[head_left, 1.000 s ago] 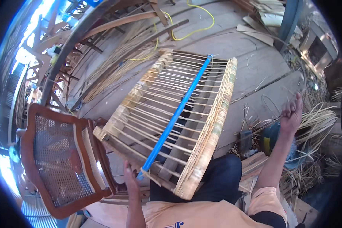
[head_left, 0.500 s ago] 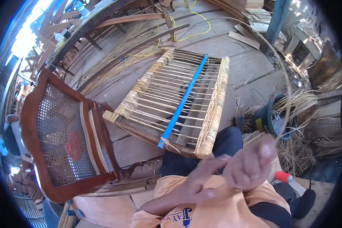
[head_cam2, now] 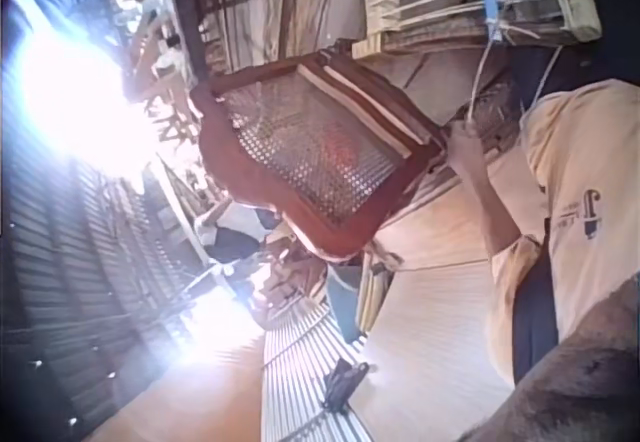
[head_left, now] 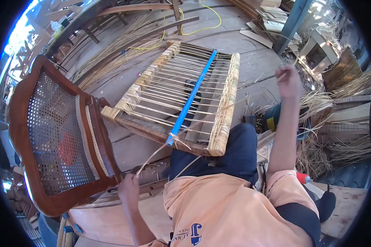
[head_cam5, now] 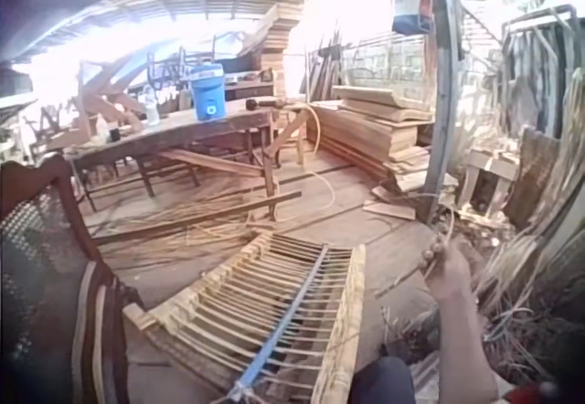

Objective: The person weaves rattan strips into a wooden chair frame by hand, hammering and cutting the strips, gathering more rattan strips from a container, and fastening a strap around their torso.

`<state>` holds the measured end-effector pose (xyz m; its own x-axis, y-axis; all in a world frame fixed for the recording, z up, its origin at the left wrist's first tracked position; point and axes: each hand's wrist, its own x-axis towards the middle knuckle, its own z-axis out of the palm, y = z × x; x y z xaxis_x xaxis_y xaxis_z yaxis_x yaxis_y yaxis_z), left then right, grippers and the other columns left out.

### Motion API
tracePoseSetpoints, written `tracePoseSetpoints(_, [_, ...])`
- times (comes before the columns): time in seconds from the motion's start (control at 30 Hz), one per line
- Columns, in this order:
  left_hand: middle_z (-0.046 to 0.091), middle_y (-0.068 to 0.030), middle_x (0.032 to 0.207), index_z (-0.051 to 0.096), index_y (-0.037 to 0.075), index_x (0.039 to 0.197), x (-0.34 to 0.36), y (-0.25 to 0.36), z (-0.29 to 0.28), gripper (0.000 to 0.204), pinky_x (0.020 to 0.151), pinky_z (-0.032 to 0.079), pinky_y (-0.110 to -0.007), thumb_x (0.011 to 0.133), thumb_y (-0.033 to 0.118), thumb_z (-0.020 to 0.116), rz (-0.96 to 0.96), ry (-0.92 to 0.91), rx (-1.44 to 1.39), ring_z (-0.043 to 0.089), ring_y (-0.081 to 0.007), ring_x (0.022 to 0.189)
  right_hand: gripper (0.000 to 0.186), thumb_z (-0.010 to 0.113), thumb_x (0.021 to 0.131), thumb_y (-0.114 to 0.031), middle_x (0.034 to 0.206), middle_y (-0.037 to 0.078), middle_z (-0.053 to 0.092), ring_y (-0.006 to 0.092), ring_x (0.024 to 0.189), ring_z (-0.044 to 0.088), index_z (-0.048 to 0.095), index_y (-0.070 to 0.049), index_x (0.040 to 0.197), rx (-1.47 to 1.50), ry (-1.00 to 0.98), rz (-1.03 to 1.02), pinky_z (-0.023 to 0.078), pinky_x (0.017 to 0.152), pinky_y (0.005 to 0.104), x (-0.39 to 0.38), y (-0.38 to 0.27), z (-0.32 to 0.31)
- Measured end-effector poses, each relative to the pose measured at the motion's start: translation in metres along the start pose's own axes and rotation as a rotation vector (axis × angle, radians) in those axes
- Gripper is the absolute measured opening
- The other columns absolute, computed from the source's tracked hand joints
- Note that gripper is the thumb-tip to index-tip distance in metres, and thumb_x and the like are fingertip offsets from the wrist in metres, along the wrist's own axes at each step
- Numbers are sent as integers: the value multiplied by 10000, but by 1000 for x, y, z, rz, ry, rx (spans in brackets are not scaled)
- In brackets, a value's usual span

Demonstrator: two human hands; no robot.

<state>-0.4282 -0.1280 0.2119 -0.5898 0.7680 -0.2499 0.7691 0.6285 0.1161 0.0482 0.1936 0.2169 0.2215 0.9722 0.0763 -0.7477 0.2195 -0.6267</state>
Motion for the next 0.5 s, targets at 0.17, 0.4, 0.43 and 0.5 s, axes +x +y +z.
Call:
tracePoseSetpoints(0.17, [634, -197, 818, 653, 46, 831, -30, -113, 41, 236, 682, 472, -480, 780, 268, 593, -110, -110, 319, 611, -380, 767, 82, 464, 929, -140, 749, 47, 529, 200, 691, 539, 486, -64, 949, -104, 112, 211, 471, 591, 322, -13, 68, -45])
tracePoseSetpoints(0.4, [675, -101, 815, 677, 110, 769, -107, -266, 51, 221, 659, 512, -434, 680, 310, 706, -468, -354, 574, 656, -293, 776, 47, 519, 905, -130, 818, 17, 596, 132, 656, 564, 543, -93, 924, -345, 118, 593, 479, 548, 302, -64, 126, -34])
tracePoseSetpoints(0.43, [673, -100, 839, 676, 105, 780, -117, -265, 47, 229, 685, 504, -445, 677, 308, 704, -473, -368, 659, 651, -293, 798, 47, 536, 898, -118, 828, 28, 593, 128, 654, 560, 551, -78, 916, -322, 82, 603, 483, 546, 281, -80, 133, -23])
tracePoseSetpoints(0.5, [653, -116, 951, 666, 89, 894, -120, -236, 37, 279, 794, 465, -461, 699, 289, 673, -473, -401, 691, 617, -291, 919, 95, 527, 903, -107, 813, 30, 569, 134, 649, 563, 553, -45, 970, -330, 40, 607, 498, 575, 278, -118, 148, 8])
